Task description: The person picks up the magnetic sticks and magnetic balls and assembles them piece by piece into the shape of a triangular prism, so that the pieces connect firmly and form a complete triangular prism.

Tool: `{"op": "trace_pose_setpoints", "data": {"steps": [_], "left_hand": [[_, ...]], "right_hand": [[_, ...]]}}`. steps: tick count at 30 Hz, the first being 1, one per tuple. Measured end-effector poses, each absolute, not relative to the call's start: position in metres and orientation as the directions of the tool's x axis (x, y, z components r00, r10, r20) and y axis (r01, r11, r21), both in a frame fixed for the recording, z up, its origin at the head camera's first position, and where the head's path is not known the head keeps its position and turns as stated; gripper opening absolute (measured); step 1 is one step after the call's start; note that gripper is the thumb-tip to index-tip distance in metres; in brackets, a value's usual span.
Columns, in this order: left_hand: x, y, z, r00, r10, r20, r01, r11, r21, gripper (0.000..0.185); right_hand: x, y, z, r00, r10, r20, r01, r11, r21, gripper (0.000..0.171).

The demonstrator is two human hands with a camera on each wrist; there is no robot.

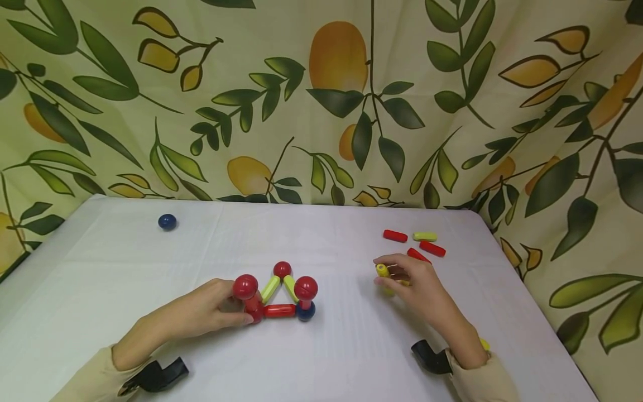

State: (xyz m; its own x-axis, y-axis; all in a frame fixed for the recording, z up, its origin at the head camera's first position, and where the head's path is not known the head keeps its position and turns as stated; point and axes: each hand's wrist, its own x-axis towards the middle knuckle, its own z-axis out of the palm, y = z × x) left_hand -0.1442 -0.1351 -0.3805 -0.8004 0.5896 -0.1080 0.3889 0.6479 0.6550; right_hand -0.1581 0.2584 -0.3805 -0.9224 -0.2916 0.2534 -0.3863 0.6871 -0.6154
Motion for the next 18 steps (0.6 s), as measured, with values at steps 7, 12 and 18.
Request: {"op": "trace_pose_setpoints", "data": {"steps": [7, 12, 18], "left_hand": [[-0.144, -0.135, -0.381, -0.799, 0.593, -0.102, 0.394, 0.644, 0.656, 0.018], [-0.144, -0.135, -0.381, -0.802, 0.588, -0.104, 0.392, 0.650, 0.651, 0.020], [-0.144, -0.135, -0.382, -0.804, 0.586, -0.104, 0.393, 0.653, 0.647, 0.019]], "right_hand": [[-0.162, 0.260, -0.387, -0.930, -0.310, 0.197, -0.364, 0.711, -0.602, 0.041], [-0.161, 0.254, -0.386, -0.915, -0.313, 0.254, -0.403, 0.690, -0.601, 0.040], [-0.158, 0.244, -0.389, -0.905, -0.309, 0.292, -0.424, 0.592, -0.686, 0.041]]}}
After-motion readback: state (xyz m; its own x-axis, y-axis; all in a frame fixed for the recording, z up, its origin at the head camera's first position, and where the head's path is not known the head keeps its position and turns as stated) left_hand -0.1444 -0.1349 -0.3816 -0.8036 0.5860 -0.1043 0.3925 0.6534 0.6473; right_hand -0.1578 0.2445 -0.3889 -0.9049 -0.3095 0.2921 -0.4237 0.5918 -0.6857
